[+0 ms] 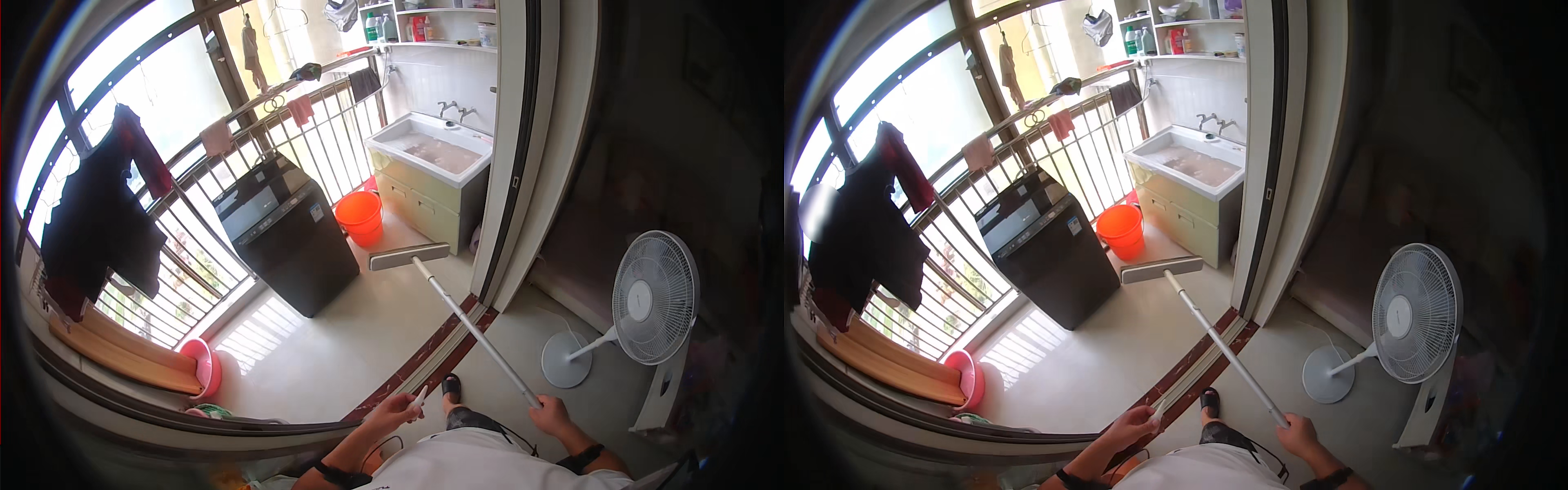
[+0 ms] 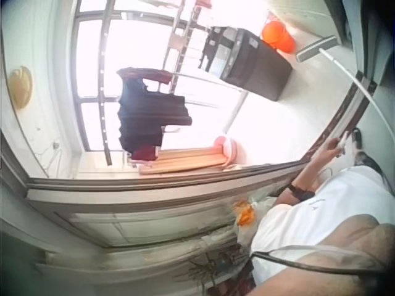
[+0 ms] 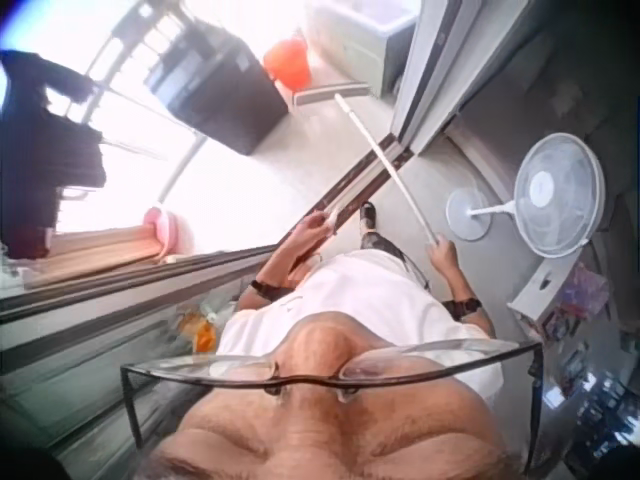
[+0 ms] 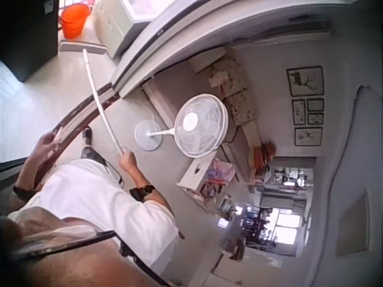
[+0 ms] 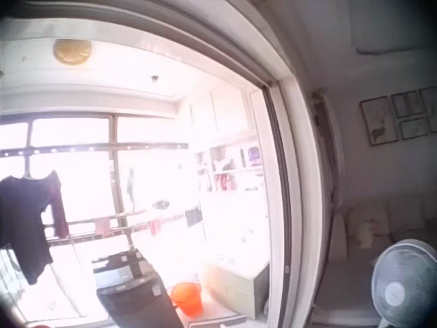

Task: Mopping a bedroom floor and then cleaning the mop head at a laundry sink.

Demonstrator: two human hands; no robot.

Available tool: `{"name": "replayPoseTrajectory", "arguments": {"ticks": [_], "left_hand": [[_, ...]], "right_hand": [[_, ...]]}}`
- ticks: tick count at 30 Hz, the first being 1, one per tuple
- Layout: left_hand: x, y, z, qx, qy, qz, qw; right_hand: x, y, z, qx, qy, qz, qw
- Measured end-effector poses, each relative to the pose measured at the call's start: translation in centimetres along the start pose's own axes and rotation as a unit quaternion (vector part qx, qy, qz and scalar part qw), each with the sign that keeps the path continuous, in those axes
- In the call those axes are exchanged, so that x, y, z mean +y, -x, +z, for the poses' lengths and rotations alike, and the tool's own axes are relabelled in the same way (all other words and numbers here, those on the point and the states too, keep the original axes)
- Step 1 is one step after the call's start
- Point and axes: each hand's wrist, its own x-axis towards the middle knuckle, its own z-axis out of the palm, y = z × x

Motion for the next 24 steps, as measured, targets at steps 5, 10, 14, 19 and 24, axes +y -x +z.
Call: {"name": "replayPoseTrajectory", "arguments": {"ticks": [5,10,14,19,24], "left_hand": [[6.8,-6.8,-6.2,0.073,0.014,-0.014,0.997],[13.5,-12.3,-13.3,0.129,0.034,0.01,0.991],[15.7,-17.3,-20.8,0.132,0.011,-0.009,0.991],[21.5,-26.5,-30.3,0.084,-0.031,0.005,0.996],[30.5,-35.2,-37.2,-0.019,-0.026,-0.001,0.999]], "right_hand": [[-6.7,-14.9,-0.5,-0.009,0.006,-0.014,1.0],[-12.2,-28.5,-0.1,0.0,-0.007,-0.047,0.999],[-17.0,-37.2,0.4,0.004,-0.008,-0.029,1.0],[-24.1,-47.0,2.5,0.049,-0.023,-0.011,0.998],[-30.1,-57.7,5.2,0.113,-0.005,-0.015,0.993]]}}
